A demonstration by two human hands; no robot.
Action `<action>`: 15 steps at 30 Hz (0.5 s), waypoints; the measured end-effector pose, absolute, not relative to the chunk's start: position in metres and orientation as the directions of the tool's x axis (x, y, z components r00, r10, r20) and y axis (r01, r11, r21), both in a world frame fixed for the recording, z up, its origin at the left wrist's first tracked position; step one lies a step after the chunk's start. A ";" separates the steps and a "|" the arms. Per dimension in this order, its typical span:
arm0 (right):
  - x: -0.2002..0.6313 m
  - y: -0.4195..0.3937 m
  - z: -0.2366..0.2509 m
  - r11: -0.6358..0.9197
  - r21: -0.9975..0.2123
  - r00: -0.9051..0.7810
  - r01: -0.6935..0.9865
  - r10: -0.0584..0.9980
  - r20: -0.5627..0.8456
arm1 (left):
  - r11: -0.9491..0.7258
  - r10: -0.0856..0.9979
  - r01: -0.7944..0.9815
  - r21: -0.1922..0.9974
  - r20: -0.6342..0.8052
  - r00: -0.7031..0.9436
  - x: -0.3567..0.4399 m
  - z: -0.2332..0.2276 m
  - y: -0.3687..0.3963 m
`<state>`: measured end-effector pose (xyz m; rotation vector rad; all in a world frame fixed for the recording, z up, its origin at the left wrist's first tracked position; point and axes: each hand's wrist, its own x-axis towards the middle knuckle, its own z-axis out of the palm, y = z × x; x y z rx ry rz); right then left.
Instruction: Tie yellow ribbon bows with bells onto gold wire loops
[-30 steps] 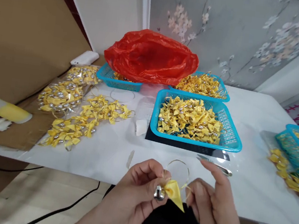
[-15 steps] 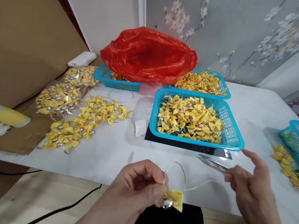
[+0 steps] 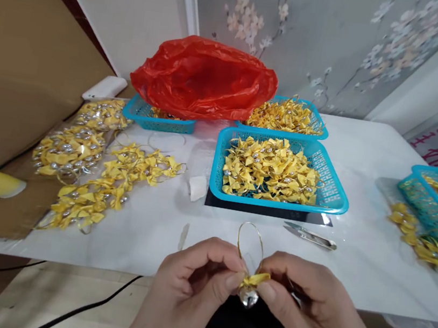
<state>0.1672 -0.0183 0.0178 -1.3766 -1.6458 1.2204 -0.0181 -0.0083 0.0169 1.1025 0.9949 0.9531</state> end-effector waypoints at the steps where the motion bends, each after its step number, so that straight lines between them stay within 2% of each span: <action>1: 0.165 -0.017 0.018 0.016 -0.939 -0.234 0.342 0.970 -0.068 | 0.215 0.945 -0.158 0.964 -0.165 0.282 -0.017 0.016 -0.009; 4: 0.161 -0.018 0.017 0.067 -0.943 -0.196 0.326 0.981 0.002 | 0.277 0.933 -0.252 0.927 -0.196 0.303 -0.015 0.016 -0.010; 6: 0.160 -0.018 0.016 0.088 -0.942 -0.194 0.325 0.981 0.024 | 0.266 0.931 -0.229 0.936 -0.188 0.312 -0.014 0.015 -0.009; 11: 0.158 -0.017 0.012 -0.021 -0.961 -0.208 0.277 0.975 -0.081 | 0.089 0.961 -0.117 0.989 -0.054 0.272 -0.012 0.013 -0.005; 15: 0.157 -0.018 0.010 -0.016 -0.954 -0.202 0.299 0.976 -0.079 | 0.154 0.951 -0.100 0.983 -0.120 0.286 -0.013 0.010 -0.008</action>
